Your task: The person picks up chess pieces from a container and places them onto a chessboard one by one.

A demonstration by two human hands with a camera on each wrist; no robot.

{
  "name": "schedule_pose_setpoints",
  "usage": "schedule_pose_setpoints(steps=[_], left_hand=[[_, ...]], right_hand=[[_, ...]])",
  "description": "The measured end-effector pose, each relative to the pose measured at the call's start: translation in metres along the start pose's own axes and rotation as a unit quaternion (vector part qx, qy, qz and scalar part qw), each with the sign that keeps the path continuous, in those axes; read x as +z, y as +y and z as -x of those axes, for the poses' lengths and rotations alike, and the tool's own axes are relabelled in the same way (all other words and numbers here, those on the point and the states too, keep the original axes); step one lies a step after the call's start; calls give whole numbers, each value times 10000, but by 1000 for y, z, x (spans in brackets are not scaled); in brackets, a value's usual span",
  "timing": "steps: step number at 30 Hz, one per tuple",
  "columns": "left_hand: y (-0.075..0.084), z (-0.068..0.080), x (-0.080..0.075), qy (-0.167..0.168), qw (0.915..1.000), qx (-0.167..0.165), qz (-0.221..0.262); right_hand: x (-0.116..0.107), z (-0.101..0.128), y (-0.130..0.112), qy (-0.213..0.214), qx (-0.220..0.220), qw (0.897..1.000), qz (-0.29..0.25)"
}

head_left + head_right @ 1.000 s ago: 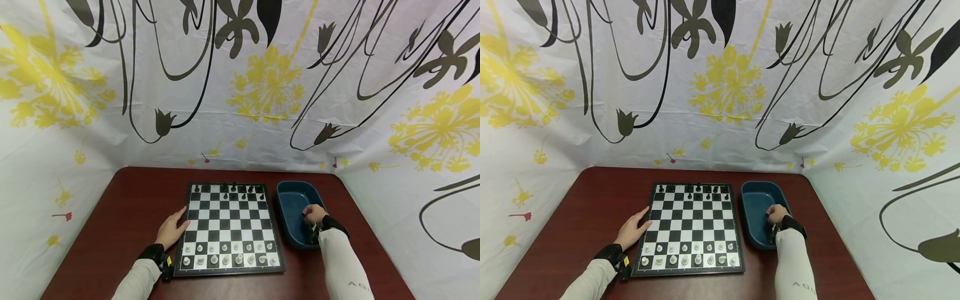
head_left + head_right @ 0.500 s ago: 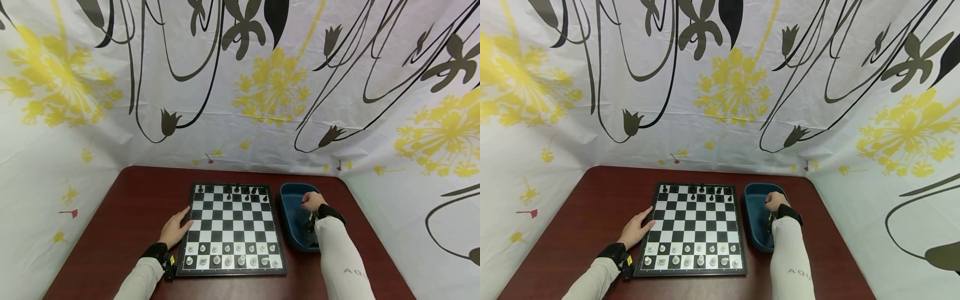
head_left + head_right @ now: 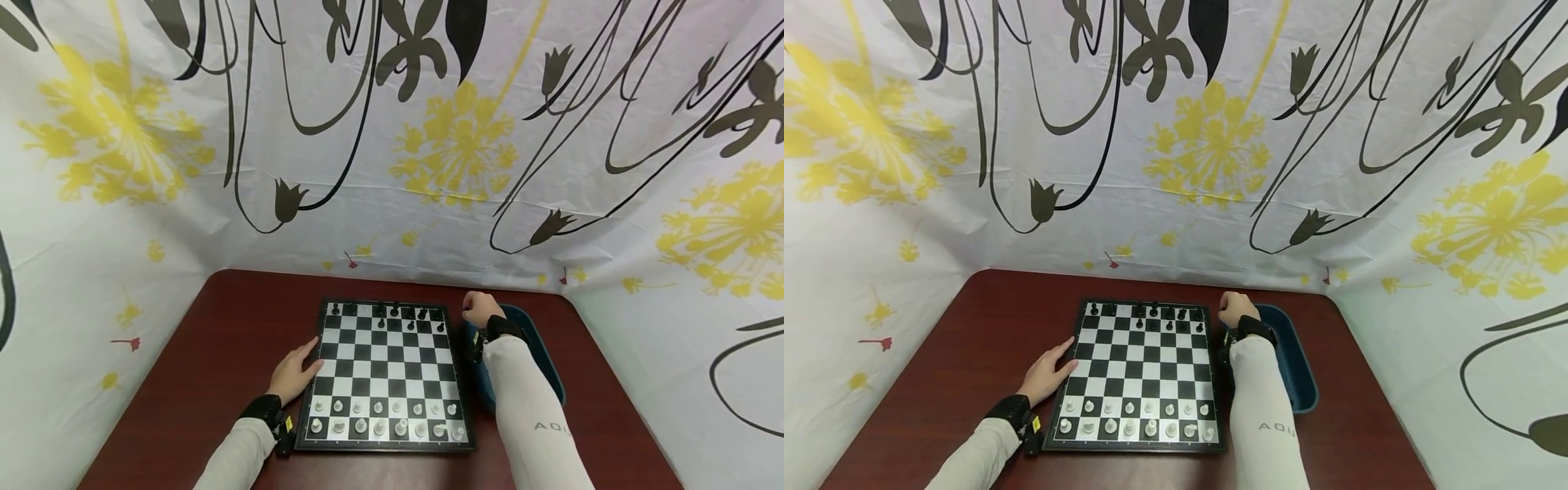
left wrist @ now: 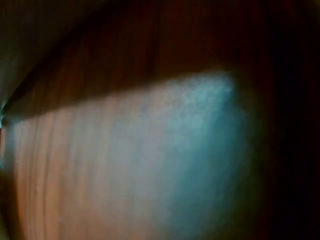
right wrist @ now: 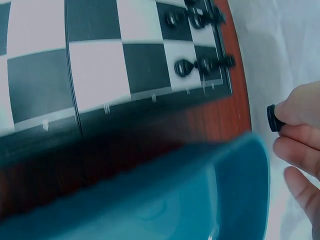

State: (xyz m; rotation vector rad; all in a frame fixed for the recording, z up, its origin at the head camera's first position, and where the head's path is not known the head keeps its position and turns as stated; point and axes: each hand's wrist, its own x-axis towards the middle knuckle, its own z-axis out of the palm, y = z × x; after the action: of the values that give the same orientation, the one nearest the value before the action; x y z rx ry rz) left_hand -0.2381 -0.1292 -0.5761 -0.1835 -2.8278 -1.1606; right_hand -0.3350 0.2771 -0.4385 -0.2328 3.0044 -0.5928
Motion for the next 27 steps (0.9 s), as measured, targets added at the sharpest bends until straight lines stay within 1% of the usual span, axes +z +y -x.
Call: schedule_pose_setpoints(steps=[2, 6, 11, 18, 22, 27], left_hand=[[0, 1, 1, 11, 10000, 4, 16], [1, 2, -1, 1, 10000, -42, 70], [4, 1, -3, 11, 10000, -55, 60], [2, 0, -1, 12, 10000, -28, 64], [0, 0, -1, 68, 9999, 13, 90], [0, 0, -2, 56, 9999, 10, 138]], right_hand=[[5, -3, -8, 15, 5, 10000, 6], [18, -11, -25, 58, -141, 9999, 51], [32, -21, -53, -72, -336, 9994, 34], [50, -30, -98, -248, -390, 9989, -22], [62, -34, -114, -204, -484, 9986, -55], [78, -37, -128, -145, -678, 9974, -199]])
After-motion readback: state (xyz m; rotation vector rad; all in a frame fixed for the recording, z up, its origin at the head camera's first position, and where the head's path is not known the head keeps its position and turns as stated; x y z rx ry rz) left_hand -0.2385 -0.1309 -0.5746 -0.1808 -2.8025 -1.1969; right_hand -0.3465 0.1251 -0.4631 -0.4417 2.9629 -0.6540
